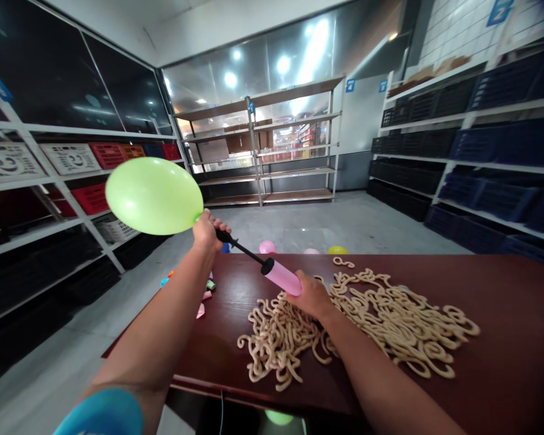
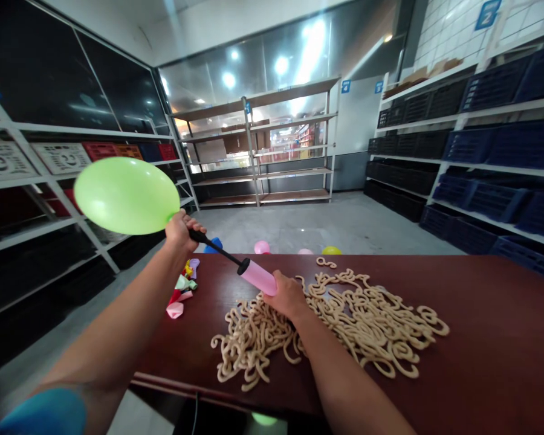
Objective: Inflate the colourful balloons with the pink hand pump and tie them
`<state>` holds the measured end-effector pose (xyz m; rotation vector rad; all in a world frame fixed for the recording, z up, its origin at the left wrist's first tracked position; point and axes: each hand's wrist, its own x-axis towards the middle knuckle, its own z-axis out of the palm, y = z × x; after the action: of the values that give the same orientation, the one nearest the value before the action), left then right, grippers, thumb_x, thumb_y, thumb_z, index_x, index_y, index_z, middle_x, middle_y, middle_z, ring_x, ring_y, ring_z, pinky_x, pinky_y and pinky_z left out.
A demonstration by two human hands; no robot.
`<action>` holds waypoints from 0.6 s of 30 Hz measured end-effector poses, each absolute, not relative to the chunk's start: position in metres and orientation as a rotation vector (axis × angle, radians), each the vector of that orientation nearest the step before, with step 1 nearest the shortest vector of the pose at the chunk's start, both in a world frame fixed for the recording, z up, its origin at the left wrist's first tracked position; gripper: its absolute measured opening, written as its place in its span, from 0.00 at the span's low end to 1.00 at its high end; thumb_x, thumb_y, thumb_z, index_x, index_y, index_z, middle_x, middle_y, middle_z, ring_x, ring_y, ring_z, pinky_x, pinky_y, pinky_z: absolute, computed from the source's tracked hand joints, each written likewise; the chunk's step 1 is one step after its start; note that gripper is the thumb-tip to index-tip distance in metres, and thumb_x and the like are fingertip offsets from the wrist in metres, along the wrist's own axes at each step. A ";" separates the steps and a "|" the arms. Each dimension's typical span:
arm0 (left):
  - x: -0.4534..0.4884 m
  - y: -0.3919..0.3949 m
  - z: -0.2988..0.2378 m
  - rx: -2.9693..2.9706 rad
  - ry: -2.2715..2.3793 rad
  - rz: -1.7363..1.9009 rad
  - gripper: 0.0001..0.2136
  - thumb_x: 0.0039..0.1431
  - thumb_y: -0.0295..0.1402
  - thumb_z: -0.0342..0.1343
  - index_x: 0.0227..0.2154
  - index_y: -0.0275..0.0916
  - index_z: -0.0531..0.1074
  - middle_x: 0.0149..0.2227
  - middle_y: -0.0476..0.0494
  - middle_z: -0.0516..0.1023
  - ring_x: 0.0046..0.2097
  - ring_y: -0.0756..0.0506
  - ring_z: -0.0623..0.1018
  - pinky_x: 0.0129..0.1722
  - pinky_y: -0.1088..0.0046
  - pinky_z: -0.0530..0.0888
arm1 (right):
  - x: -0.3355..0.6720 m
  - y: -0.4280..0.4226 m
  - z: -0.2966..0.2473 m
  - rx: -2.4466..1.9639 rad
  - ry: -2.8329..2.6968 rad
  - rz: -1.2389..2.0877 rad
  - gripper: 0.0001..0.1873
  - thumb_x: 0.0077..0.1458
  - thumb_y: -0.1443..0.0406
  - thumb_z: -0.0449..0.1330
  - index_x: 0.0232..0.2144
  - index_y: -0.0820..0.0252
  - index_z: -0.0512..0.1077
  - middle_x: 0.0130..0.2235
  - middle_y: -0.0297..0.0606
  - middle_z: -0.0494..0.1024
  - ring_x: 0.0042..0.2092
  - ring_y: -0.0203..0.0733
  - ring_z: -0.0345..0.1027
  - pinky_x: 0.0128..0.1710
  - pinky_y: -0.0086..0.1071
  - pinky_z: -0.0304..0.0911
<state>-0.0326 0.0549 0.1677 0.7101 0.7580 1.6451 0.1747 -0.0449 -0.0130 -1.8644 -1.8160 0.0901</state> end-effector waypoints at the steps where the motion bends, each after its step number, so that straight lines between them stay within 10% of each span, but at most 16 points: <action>1: -0.025 0.054 0.158 0.708 0.761 1.627 0.16 0.54 0.36 0.47 0.18 0.41 0.47 0.13 0.57 0.47 0.13 0.53 0.55 0.15 0.76 0.60 | 0.175 -0.045 -0.014 -1.868 -1.822 0.095 0.17 0.44 0.58 0.60 0.36 0.57 0.63 0.34 0.37 0.74 0.35 0.42 0.68 0.31 0.30 0.51; 10: 0.025 0.041 0.092 0.677 0.787 1.543 0.17 0.55 0.39 0.47 0.17 0.40 0.48 0.12 0.56 0.49 0.13 0.52 0.59 0.16 0.74 0.62 | 0.173 -0.045 -0.014 -1.888 -1.853 0.104 0.18 0.45 0.56 0.60 0.37 0.57 0.63 0.33 0.38 0.75 0.35 0.42 0.68 0.31 0.30 0.51; 18: -0.027 0.050 0.149 0.682 0.790 1.624 0.16 0.53 0.36 0.47 0.17 0.41 0.46 0.12 0.56 0.48 0.13 0.52 0.57 0.16 0.73 0.63 | 0.173 -0.045 -0.009 -1.839 -1.834 0.110 0.18 0.44 0.57 0.60 0.37 0.56 0.63 0.34 0.36 0.75 0.36 0.42 0.68 0.31 0.29 0.51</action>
<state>-0.0269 0.0497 0.1487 0.6822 0.7896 1.6243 0.1732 -0.0452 -0.0094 -1.8388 -1.8343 0.1099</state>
